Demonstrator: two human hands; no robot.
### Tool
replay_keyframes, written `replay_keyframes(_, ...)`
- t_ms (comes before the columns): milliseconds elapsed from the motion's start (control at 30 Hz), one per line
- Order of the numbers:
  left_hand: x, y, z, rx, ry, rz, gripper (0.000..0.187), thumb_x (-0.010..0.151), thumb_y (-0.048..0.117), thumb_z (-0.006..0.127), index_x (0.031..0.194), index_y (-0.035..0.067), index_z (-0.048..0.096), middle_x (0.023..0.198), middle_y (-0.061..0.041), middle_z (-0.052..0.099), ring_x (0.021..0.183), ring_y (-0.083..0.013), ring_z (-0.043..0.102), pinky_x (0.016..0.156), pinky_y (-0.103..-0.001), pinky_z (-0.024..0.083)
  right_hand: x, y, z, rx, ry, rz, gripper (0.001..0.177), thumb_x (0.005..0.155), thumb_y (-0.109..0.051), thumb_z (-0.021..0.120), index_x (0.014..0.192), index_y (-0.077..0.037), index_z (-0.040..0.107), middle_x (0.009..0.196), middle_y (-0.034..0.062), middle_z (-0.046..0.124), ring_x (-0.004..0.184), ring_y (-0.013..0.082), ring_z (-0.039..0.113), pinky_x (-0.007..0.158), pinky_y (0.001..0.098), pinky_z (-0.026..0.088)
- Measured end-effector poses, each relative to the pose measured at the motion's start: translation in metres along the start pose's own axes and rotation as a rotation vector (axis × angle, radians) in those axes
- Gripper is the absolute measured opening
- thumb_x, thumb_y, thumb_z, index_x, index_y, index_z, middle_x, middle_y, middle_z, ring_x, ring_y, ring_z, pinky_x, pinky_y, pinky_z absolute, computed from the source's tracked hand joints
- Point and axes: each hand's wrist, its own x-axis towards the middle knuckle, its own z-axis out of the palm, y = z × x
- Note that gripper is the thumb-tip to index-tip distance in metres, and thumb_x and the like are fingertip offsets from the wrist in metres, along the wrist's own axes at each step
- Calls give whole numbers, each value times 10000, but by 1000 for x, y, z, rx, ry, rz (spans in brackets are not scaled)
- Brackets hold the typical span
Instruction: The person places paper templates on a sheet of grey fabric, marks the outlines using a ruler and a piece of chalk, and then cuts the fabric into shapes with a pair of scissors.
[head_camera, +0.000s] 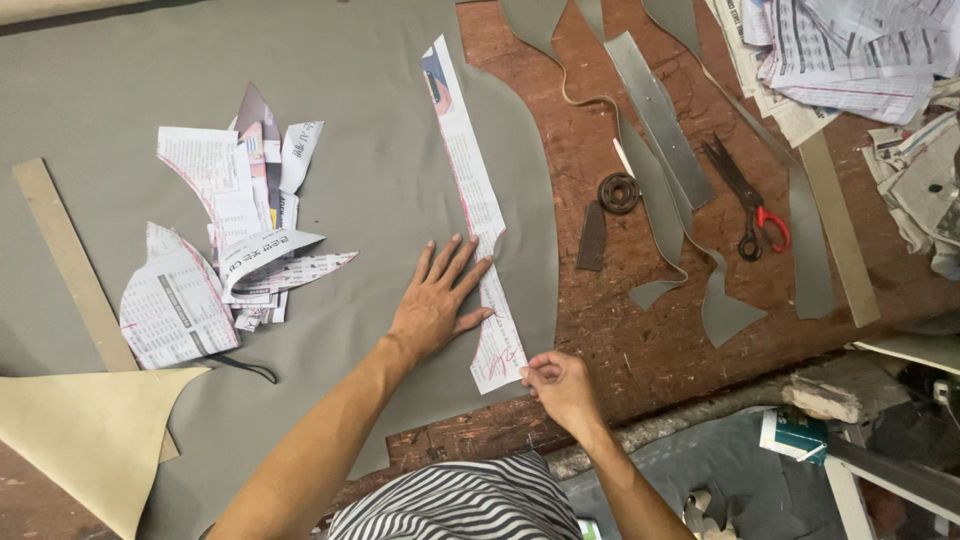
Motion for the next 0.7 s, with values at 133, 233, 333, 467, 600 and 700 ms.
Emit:
replay_keyframes(133,1,2,-3,-5,-5,-4,767,912,590,590,1516,141,445,1632,-131,308,1523,-336,229,1238,-569,149,7,19,4,106,15,-16,129,874,-68,759,964,18,730,755,86,780,631,115,696,569,249,548)
replay_keyframes(233,2,2,-6,-8,5,-3,745,914,586,589,1506,152,459,1631,-134,307,1520,-339,234,1237,-570,155,10,21,6,107,31,-11,125,880,-78,754,956,20,736,750,88,784,640,117,712,577,254,560)
replay_keyframes(333,6,1,-7,-4,17,-9,717,924,580,587,1499,168,472,1636,-131,306,1521,-343,238,1239,-570,159,9,12,4,58,33,7,123,890,-100,746,946,9,750,745,82,786,637,116,714,579,258,564)
replay_keyframes(467,10,0,-6,0,13,-14,718,919,572,587,1510,182,469,1627,-137,301,1506,-354,235,1222,-577,155,-1,-8,2,-41,68,22,127,903,-143,746,919,-18,763,715,68,778,606,129,697,561,269,544)
replay_keyframes(600,13,1,-8,1,3,-29,710,917,568,589,1499,177,471,1629,-138,297,1511,-354,234,1225,-574,151,-6,-21,0,-147,84,78,124,910,-185,736,910,-66,771,706,25,769,599,121,683,564,288,535)
replay_keyframes(700,12,6,-10,-12,34,-45,765,899,562,600,1514,131,451,1625,-159,287,1497,-363,240,1222,-580,156,-6,-27,-1,-228,92,73,142,914,-219,737,898,-84,777,697,14,773,593,110,681,590,302,523)
